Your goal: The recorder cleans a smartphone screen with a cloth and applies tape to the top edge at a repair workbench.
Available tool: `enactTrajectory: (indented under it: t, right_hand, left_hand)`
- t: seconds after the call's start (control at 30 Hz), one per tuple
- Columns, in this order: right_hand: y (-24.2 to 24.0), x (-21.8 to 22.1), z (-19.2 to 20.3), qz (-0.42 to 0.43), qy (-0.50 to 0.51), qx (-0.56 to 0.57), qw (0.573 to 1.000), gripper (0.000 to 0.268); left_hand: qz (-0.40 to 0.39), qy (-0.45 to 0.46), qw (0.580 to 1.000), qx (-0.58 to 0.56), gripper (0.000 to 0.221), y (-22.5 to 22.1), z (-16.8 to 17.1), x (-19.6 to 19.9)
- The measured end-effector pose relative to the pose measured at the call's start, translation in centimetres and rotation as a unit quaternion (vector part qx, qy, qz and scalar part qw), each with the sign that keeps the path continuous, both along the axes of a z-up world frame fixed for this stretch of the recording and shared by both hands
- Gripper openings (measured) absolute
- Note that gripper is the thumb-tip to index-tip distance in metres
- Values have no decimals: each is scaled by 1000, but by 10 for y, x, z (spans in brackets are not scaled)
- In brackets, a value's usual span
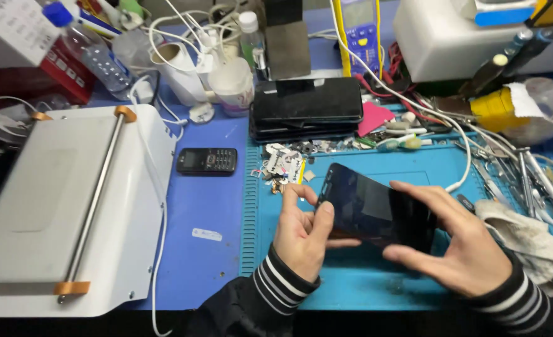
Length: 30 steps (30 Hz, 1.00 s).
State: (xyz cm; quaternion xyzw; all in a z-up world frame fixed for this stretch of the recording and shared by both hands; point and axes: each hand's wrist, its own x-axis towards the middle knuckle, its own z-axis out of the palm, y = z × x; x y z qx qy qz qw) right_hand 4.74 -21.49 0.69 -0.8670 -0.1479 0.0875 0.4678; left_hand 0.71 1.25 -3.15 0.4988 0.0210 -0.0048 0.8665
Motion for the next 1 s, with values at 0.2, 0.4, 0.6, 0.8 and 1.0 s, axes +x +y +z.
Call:
enactTrajectory:
  t: [0.2, 0.4, 0.6, 0.8, 1.0]
  right_hand:
    - [-6, -12, -2, 68, -170, -65, 981, 99]
    - [-3, -22, 13, 70, -243, -70, 965, 99]
    - [-4, -28, 8, 135, -357, -167, 909, 95]
    - [-8, -23, 7, 132, -364, -195, 901, 93]
    - [-12, -20, -1, 171, -349, -189, 902, 96]
  left_hand:
    - [-51, -55, 995, 69, 20, 2, 7, -8]
    - [-42, 3, 994, 104, 38, 2, 23, -4]
    - [-30, -24, 985, 168, 35, 1, 22, -4]
    - [-1, -6, 985, 175, 16, -3, 24, -6]
    - [67, -75, 929, 357, 11, -4, 39, -9]
